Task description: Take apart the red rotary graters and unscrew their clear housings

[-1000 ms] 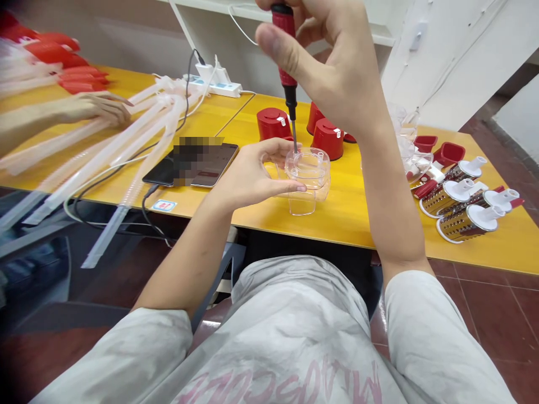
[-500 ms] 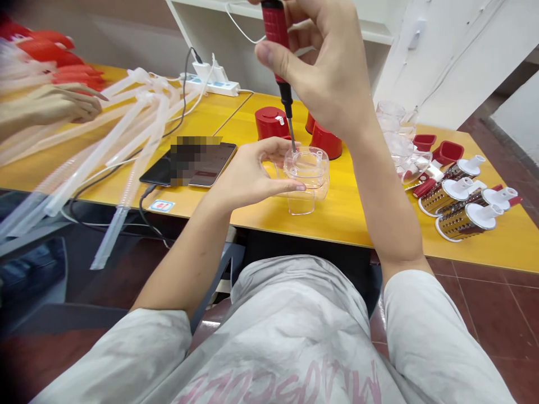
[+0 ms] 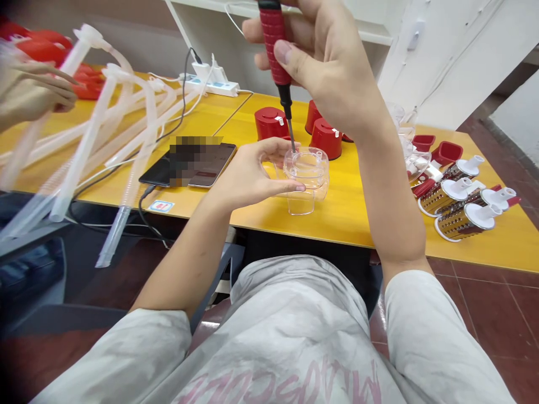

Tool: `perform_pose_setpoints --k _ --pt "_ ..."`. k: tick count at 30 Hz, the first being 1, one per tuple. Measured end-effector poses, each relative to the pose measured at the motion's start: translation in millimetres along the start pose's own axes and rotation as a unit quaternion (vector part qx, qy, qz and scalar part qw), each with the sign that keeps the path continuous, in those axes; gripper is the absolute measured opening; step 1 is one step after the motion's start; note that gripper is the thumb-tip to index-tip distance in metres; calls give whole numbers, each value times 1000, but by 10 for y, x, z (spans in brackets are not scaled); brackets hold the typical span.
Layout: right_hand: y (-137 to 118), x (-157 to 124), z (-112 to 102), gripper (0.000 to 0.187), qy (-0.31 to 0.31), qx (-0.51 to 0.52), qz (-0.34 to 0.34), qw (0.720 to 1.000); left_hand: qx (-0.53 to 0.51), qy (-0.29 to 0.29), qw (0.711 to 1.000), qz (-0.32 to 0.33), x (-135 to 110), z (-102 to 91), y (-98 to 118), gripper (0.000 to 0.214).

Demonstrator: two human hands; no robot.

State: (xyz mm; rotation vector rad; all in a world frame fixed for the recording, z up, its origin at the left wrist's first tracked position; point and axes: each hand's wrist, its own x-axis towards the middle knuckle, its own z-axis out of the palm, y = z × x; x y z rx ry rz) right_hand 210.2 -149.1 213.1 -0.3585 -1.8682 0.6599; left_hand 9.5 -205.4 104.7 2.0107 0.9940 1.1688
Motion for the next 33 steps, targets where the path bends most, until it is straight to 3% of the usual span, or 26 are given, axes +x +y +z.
perform_pose_setpoints --k 2,5,10,16,19,21,24,27,31,33 --pt "14 1 -1 40 7 -66 -13 998 0 0 1000 -1 -1 0 0 76" --pt "40 24 2 41 50 -158 -84 982 7 -1 1000 0 -2 0 -12 75" --pt "22 29 -26 38 10 -72 -51 996 8 0 1000 3 0 3 -33 74" --pt "7 -1 5 24 75 -220 -86 969 -4 3 1000 6 0 1 -27 76" --pt "58 11 9 41 40 -116 -75 990 -4 1 1000 3 -2 -1 -18 77" --pt "80 15 -2 42 25 -57 -66 996 -1 3 1000 3 -2 0 -18 77" --pt "83 14 -18 30 34 -118 -78 989 0 3 1000 4 0 2 -26 78" --pt "55 13 -8 35 47 -168 -110 979 -3 3 1000 5 1 1 -33 78" --pt "-19 -5 27 44 8 -77 -55 996 -2 2 1000 2 1 2 -28 77" --pt "-29 -11 27 40 2 -66 -67 996 -1 4 1000 2 1 4 -22 76"
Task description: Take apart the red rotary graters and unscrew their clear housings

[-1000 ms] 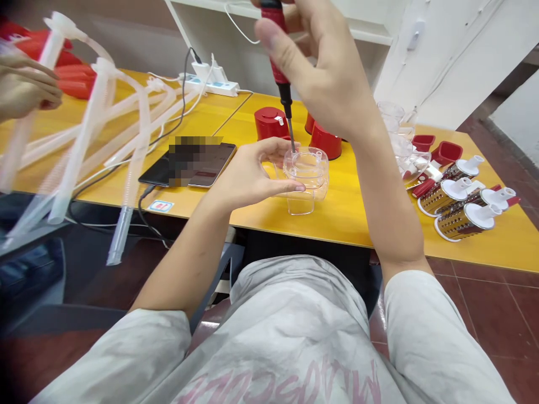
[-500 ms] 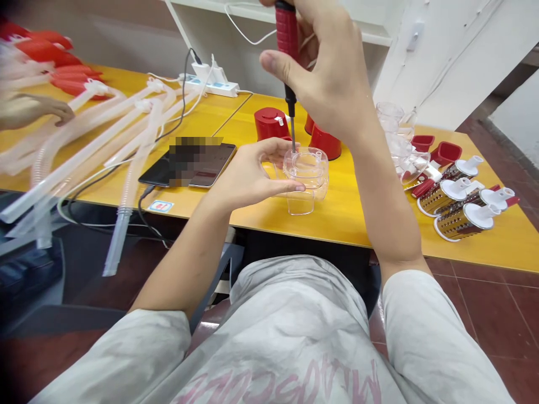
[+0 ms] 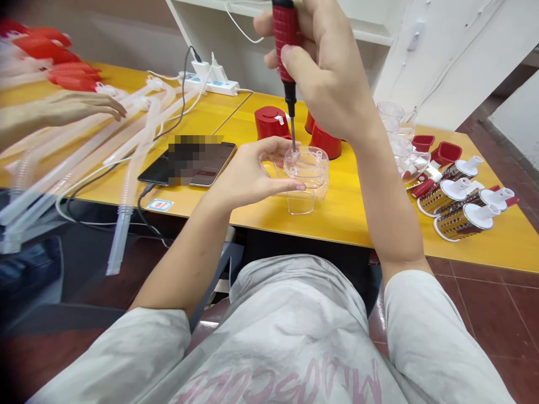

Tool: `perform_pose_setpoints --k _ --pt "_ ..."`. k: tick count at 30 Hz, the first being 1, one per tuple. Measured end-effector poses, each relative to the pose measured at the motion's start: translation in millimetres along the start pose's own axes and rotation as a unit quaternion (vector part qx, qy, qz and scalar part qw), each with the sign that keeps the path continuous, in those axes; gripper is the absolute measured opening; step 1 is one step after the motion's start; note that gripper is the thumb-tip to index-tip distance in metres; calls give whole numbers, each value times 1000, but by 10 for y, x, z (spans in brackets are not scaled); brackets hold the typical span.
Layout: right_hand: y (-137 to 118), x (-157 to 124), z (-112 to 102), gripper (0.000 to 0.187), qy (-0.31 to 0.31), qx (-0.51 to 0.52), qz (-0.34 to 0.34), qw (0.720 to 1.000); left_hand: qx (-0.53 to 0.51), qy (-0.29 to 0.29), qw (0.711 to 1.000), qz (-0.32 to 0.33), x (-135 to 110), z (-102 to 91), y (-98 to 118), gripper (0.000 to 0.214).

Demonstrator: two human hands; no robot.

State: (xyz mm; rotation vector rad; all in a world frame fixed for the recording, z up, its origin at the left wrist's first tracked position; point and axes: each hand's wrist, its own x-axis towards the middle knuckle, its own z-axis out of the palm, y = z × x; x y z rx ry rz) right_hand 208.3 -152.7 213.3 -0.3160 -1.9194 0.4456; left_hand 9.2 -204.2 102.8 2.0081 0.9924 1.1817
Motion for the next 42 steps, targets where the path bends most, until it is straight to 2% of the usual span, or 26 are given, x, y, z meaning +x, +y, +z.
perform_pose_setpoints --k 2,4,6,8,10,13,16,20,22,25,28,32,33,35,37,39,42 --pt "30 2 -12 29 3 -53 -35 998 0 1 1000 0 1 3 5 75" --pt "86 12 -32 30 11 -109 -64 992 -3 2 1000 1 2 5 7 75" --pt "135 23 -52 35 11 -99 -62 993 -4 2 1000 3 3 7 6 76" --pt "152 28 -64 42 -4 -35 -52 998 0 1 1000 6 3 7 2 77" --pt "135 30 -64 40 -13 -11 -29 999 5 -1 1000 6 3 6 -2 78" --pt "93 35 -53 27 20 -83 -17 996 11 -3 1000 9 3 3 -5 78" --pt "91 39 -53 34 39 -117 -9 992 11 -4 1000 9 3 3 -4 76" --pt "125 24 -66 49 37 -1 34 999 3 5 1000 9 2 11 -3 77" --pt "130 21 -67 43 30 34 29 999 2 6 1000 9 1 12 -1 77" --pt "109 29 -64 30 29 -52 -15 998 1 -1 1000 7 1 6 7 77" --pt "88 33 -72 40 33 -130 -1 991 2 -1 1000 8 3 0 14 78" --pt "116 17 -110 50 -13 -5 11 1000 8 0 1000 3 4 0 15 80" --pt "123 12 -120 48 -18 -6 8 1000 10 0 1000 4 4 0 13 79" --pt "128 7 -137 43 -6 -73 -8 997 11 -2 1000 7 5 2 7 77" --pt "132 13 -146 45 6 -139 -4 990 10 -4 1000 9 6 3 2 75" --pt "147 26 -150 54 -12 -107 6 994 9 -3 1000 8 7 3 0 75" --pt "162 39 -147 60 -59 10 -6 998 5 -2 1000 6 7 5 7 74"
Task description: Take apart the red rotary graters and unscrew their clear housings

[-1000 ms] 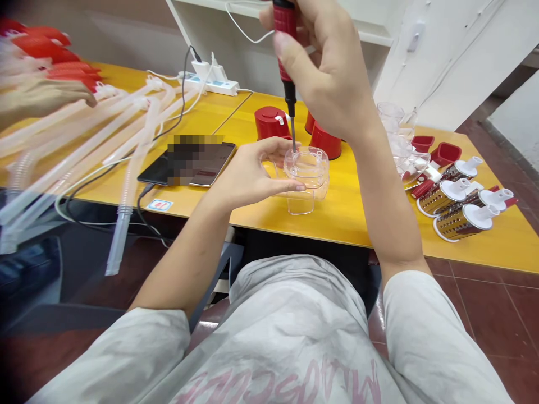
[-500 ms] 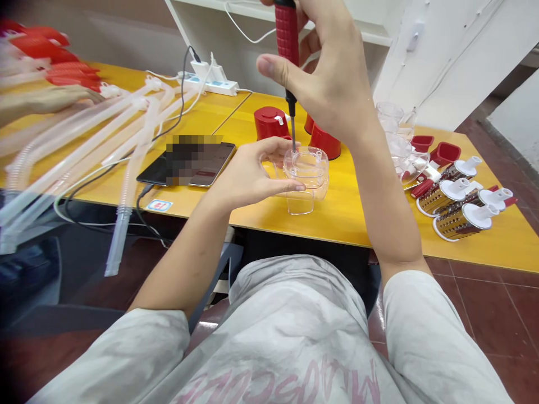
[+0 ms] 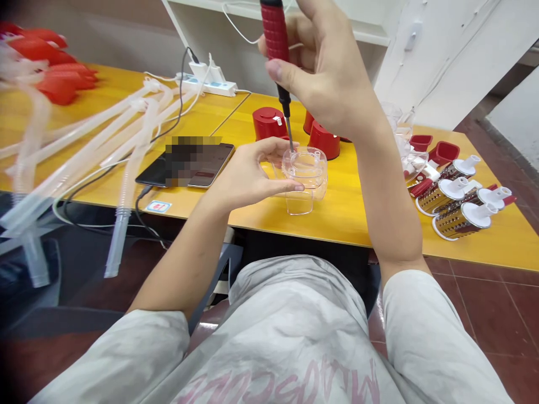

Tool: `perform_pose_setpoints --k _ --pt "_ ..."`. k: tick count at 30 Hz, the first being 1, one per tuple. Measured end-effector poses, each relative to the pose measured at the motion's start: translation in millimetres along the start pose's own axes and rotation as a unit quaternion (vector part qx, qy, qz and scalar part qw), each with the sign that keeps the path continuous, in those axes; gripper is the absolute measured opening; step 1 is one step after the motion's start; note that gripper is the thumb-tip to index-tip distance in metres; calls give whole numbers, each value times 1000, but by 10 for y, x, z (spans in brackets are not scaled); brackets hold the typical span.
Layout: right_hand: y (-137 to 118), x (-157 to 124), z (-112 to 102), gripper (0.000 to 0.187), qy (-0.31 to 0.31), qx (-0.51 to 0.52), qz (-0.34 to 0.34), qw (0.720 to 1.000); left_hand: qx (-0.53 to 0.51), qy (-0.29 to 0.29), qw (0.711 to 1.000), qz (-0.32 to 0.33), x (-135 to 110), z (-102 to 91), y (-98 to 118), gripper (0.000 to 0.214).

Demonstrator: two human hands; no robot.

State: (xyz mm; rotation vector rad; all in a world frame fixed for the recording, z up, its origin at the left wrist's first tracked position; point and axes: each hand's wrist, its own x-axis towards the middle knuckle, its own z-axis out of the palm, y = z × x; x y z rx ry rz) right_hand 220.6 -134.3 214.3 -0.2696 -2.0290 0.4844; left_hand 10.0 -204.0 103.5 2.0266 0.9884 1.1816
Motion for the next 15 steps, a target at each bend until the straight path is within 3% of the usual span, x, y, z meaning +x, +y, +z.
perform_pose_setpoints --k 2,7,12,15 --pt "-30 -8 20 54 5 21 2 1000 -4 0 1000 2 -1 1 8 74" --pt "-161 -34 121 37 79 -128 -1 989 -3 -1 1000 1 -1 2 13 74" --pt "-143 -15 151 53 98 5 43 994 -3 -1 1000 0 0 3 -5 78" --pt "-129 -18 111 45 102 -2 37 994 -4 -1 1000 1 -2 1 -5 77"
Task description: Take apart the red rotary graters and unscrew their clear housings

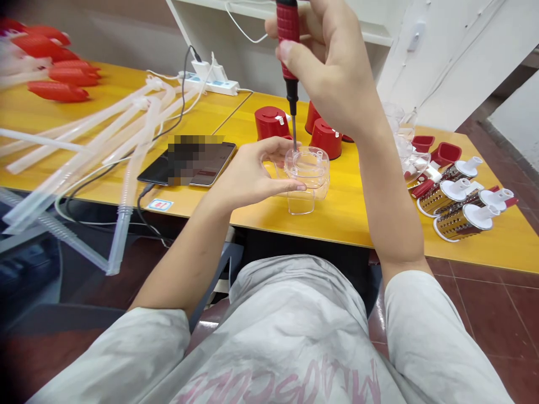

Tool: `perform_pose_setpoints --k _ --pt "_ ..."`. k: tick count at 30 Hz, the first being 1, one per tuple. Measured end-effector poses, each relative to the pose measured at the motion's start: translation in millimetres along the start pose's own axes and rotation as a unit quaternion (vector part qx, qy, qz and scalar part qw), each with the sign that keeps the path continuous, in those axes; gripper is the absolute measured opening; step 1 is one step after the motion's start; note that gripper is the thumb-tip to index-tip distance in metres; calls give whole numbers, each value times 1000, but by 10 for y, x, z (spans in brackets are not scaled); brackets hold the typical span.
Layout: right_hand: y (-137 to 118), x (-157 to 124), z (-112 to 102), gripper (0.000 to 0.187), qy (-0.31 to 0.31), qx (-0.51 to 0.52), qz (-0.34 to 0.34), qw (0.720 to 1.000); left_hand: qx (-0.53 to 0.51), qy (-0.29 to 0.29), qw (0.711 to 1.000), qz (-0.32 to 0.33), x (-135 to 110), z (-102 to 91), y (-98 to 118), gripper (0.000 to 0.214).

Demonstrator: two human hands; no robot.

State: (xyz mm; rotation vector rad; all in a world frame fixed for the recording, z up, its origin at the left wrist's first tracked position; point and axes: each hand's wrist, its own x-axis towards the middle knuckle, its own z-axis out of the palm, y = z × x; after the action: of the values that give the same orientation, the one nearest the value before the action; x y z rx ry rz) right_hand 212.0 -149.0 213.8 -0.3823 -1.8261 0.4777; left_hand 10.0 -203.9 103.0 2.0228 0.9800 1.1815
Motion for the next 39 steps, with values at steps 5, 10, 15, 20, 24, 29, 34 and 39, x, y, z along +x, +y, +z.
perform_pose_setpoints --k 5,10,15,20,24,29,34,39 --pt "48 12 -43 50 -38 -82 -41 995 9 -3 1000 -5 -4 -7 14 76" --pt "114 24 -8 61 -33 -60 -37 997 3 -1 1000 -4 -4 -2 0 78" --pt "108 18 1 56 -45 -11 -26 999 -3 2 1000 0 -6 6 -19 80" --pt "125 19 -36 64 -51 -19 6 999 3 -1 1000 -4 -6 4 -9 79" --pt "168 19 -72 59 -51 9 1 999 3 -1 1000 -4 -5 1 0 81" --pt "84 -9 -39 49 -37 3 14 999 5 -2 1000 -7 -9 0 10 81" --pt "74 18 -7 45 -18 8 17 1000 16 3 1000 -5 -12 7 -3 81" --pt "222 83 -38 51 21 47 -34 998 24 -1 1000 -2 -9 5 -1 80"
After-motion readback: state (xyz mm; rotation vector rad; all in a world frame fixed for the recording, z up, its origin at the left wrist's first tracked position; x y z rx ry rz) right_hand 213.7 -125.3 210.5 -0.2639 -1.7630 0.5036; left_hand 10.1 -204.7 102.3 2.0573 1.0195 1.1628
